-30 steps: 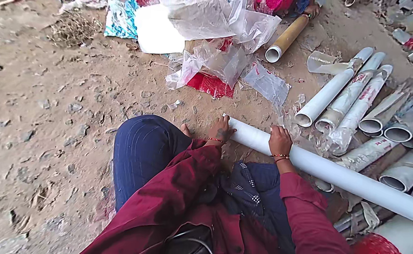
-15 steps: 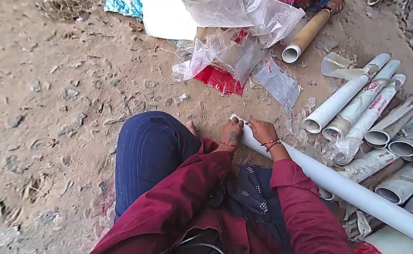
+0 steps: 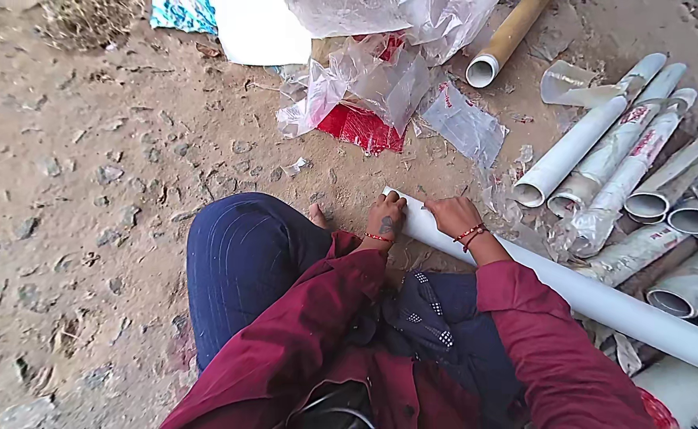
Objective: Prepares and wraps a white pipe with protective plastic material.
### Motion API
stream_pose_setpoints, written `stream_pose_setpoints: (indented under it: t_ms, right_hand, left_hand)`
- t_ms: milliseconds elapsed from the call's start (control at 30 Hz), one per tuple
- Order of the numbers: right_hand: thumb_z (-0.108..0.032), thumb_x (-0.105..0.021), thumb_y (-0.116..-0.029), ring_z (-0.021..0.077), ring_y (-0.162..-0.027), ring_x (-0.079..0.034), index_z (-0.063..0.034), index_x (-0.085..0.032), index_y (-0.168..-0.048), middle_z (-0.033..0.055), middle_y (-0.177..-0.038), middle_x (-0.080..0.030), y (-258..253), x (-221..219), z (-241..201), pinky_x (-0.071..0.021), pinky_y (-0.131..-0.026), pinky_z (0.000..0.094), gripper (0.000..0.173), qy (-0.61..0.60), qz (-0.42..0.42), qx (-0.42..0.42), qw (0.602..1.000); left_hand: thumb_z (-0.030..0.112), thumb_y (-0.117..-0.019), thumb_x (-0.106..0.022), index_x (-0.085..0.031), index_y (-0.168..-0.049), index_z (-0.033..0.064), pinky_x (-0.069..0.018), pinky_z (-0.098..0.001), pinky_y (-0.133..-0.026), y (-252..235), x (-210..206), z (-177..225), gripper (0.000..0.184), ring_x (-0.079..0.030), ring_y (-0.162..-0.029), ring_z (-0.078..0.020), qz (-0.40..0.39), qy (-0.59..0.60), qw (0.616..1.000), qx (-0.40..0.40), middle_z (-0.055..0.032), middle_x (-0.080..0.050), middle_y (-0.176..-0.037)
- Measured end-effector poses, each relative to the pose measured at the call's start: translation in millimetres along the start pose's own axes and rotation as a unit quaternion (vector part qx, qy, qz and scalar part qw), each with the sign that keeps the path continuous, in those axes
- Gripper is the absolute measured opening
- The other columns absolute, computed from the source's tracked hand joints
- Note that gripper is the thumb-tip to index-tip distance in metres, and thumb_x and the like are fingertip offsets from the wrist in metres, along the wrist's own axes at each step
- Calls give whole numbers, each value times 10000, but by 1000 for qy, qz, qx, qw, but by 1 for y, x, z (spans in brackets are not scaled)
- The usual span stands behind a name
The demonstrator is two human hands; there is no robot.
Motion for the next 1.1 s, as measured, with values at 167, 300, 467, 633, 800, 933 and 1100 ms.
stream_pose_setpoints:
  t_ms: [167, 300, 467, 633, 800, 933, 1100]
  right_hand:
    - [-67, -468, -1064, 446, -974, -706, 20, -663, -1195, 257, -1003, -720, 22, -10, 18, -512, -820, 585, 251, -55, 29, -64, 996]
    - [-159, -479, -1099, 474, -866, -713, 38, -661, -1115, 266, -878, -709, 20, -10, 22, -519, -743, 614, 269, -166, 170, -89, 967]
    - [-210, -425, -1124, 469, -952, -706, -2, -566, -1306, 263, -954, -709, -9, -7, -2, -527, -832, 591, 311, -157, 82, -69, 982]
    - [-122, -482, -1094, 457, -1019, -693, 0, -651, -1250, 256, -1018, -722, -17, -1, -9, -516, -865, 584, 260, -119, 98, -7, 988]
    - [-116, -482, -1089, 446, -1043, -703, -41, -694, -1257, 240, -1061, -739, -23, -2, -3, -518, -888, 598, 281, -118, 111, 22, 987]
    - [-96, -550, -1057, 432, -935, -724, -60, -749, -1173, 220, -973, -745, -21, 1, -2, -537, -786, 597, 233, -104, 164, 48, 980]
    - [-22, -534, -1029, 441, -908, -715, -13, -736, -1145, 242, -948, -731, -18, 8, -8, -525, -779, 578, 233, -43, 135, 58, 988]
  left_hand:
    - [157, -980, -677, -692, -1203, -14, -494, -573, -1002, -1, -1, -2, 282, -594, -1233, -440, 25, 17, 999, 13, -243, -649, -1276]
    - [175, -933, -780, -694, -1190, -19, -475, -572, -1035, -3, 0, -4, 333, -588, -1221, -455, 33, 61, 997, 40, -262, -656, -1233]
    - [128, -930, -774, -712, -1166, -10, -469, -563, -1043, -5, 1, -7, 279, -591, -1216, -441, 29, 80, 996, 36, -249, -658, -1233]
    - [118, -939, -758, -746, -1119, 10, -474, -571, -1019, -4, 2, -5, 210, -594, -1211, -432, 27, 79, 996, 34, -244, -660, -1223]
    - [180, -918, -787, -761, -1113, 108, -523, -549, -918, -21, -30, -24, 209, -629, -1143, -388, 77, 46, 996, 2, -183, -685, -1183]
    - [146, -937, -765, -759, -1113, 56, -497, -576, -968, -12, -13, -13, 197, -611, -1178, -430, 53, 66, 996, 12, -229, -675, -1200]
    - [125, -950, -747, -753, -1106, 18, -479, -580, -1003, -7, -3, -7, 190, -598, -1201, -443, 38, 77, 996, 22, -252, -667, -1209]
Point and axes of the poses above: each hand's wrist, its own y-axis away from the middle knuckle, its own x-axis out of the back of the hand, z = x × y, the point moved 5 cm from there along -y, towards the middle knuckle
